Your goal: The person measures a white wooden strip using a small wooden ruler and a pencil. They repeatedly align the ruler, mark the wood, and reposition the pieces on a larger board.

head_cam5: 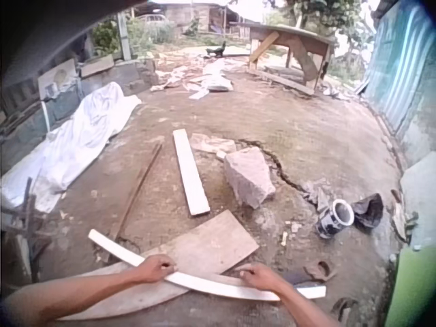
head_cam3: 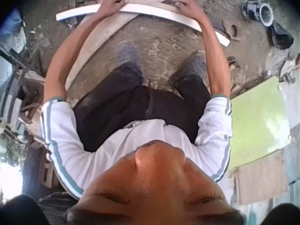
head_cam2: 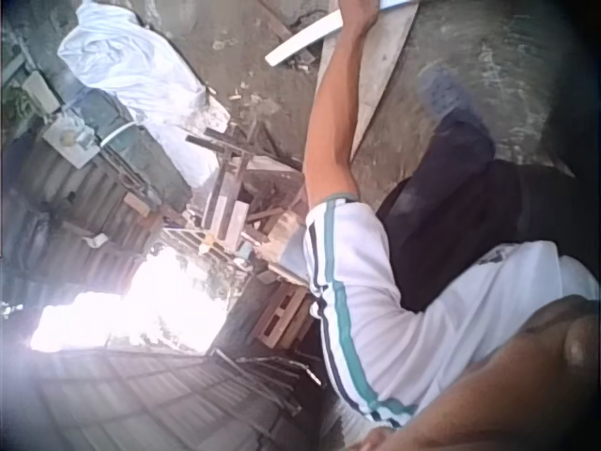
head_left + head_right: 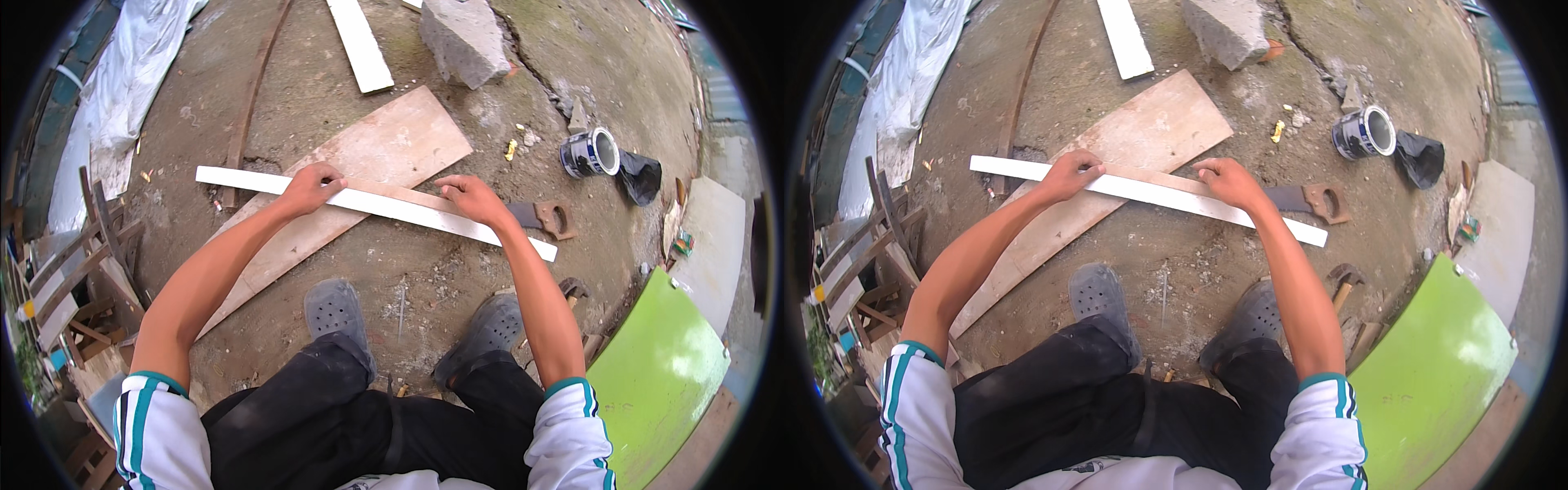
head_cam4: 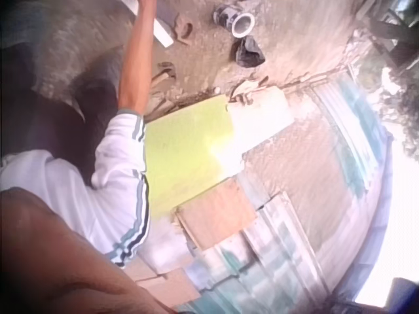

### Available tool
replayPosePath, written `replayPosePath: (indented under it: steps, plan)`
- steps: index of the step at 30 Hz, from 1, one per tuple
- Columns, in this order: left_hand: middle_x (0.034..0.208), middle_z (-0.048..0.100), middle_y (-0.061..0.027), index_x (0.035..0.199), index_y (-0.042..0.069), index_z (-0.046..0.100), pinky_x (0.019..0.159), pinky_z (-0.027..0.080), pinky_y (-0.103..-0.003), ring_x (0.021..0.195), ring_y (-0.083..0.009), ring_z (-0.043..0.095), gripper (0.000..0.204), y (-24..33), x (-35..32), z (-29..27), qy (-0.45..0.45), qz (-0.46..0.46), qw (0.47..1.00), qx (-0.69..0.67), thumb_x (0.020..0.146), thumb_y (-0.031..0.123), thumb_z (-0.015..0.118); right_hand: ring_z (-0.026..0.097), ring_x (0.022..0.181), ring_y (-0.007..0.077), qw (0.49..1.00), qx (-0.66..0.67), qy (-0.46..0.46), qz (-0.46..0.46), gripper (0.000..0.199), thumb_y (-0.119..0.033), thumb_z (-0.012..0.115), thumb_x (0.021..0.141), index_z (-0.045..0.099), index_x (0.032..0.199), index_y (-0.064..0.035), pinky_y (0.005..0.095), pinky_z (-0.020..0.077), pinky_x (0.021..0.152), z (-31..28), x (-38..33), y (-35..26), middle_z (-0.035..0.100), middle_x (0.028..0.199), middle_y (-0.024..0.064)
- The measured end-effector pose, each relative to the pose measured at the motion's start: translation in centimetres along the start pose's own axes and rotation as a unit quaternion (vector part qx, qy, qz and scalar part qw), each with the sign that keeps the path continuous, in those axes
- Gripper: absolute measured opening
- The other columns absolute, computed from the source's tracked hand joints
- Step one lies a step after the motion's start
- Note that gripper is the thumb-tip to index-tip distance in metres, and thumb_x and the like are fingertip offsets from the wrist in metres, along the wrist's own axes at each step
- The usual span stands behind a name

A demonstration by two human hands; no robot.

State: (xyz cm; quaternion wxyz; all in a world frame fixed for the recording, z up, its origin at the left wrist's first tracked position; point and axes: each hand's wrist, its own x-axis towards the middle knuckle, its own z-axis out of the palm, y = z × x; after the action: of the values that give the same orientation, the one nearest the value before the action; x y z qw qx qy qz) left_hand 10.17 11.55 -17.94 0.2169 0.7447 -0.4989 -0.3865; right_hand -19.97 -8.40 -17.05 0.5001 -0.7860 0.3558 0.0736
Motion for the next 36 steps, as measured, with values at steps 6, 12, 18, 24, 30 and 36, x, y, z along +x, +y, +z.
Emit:
replayPosePath:
  steps: [6,12,18,24,30,36]
  plan:
    - [0.1,0.069,-0.013,0.097,-0.002,0.072,0.088,0.05,-0.036,0.096,-0.024,0.065,0.027,0.4,-0.3,-0.2,0.001,-0.007,1.0,-0.009,0.096,0.025,0.069,0.066,0.093,0.0195,0.996,0.047,-0.065,0.04,0.033,-0.02,0.07,0.089,0.071,0.118,-0.0042,0.0338,0.0513,0.087,-2.1,-2.1,2.4,0.073,0.103,0.0112]
    - [0.101,0.07,-0.0137,0.098,-0.002,0.073,0.09,0.049,-0.037,0.097,-0.0249,0.065,0.027,0.8,-0.3,-0.4,-0.007,-0.01,1.0,0.018,0.096,0.025,0.069,0.069,0.099,0.031,1.0,0.013,0.013,0.01,0.038,-0.022,0.073,0.084,0.07,0.118,-0.006,0.0396,0.0529,0.089,-0.1,-3.5,2.2,0.073,0.105,0.0171]
    - [0.101,0.07,-0.0145,0.098,-0.003,0.073,0.091,0.05,-0.037,0.097,-0.0255,0.066,0.028,0.4,-0.2,-0.3,-0.002,-0.006,1.0,0.006,0.095,0.024,0.069,0.069,0.102,0.0331,0.999,0.019,0.031,0.014,0.036,-0.022,0.071,0.085,0.069,0.118,-0.007,0.0409,0.0527,0.089,0.5,-3.8,2.0,0.072,0.109,0.0176]
    - [0.101,0.071,-0.016,0.096,-0.003,0.074,0.09,0.051,-0.037,0.097,-0.0266,0.067,0.028,0.5,-0.1,-0.1,0.006,0.005,1.0,0.001,0.095,0.025,0.071,0.068,0.104,0.0341,0.998,0.026,0.049,0.005,0.037,-0.021,0.071,0.085,0.068,0.118,-0.0069,0.0422,0.0523,0.091,1.0,-3.9,2.6,0.072,0.11,0.0179]
    - [0.101,0.07,-0.0139,0.098,-0.003,0.073,0.09,0.05,-0.036,0.097,-0.0234,0.066,0.028,0.3,-0.4,-0.3,0.003,0.002,1.0,-0.002,0.095,0.024,0.07,0.065,0.112,0.0356,0.997,0.027,0.065,0.01,0.036,-0.021,0.07,0.086,0.068,0.12,-0.0071,0.0425,0.0504,0.097,1.7,-3.9,1.4,0.07,0.119,0.0178]
    - [0.101,0.07,-0.0138,0.099,-0.002,0.073,0.09,0.05,-0.036,0.097,-0.0231,0.066,0.028,0.2,-0.3,-0.2,0.004,0.006,1.0,0.0,0.096,0.026,0.07,0.067,0.108,0.0314,0.997,0.028,0.072,-0.009,0.036,-0.021,0.072,0.088,0.069,0.121,-0.0068,0.04,0.0511,0.095,2.0,-3.7,2.0,0.072,0.115,0.0157]
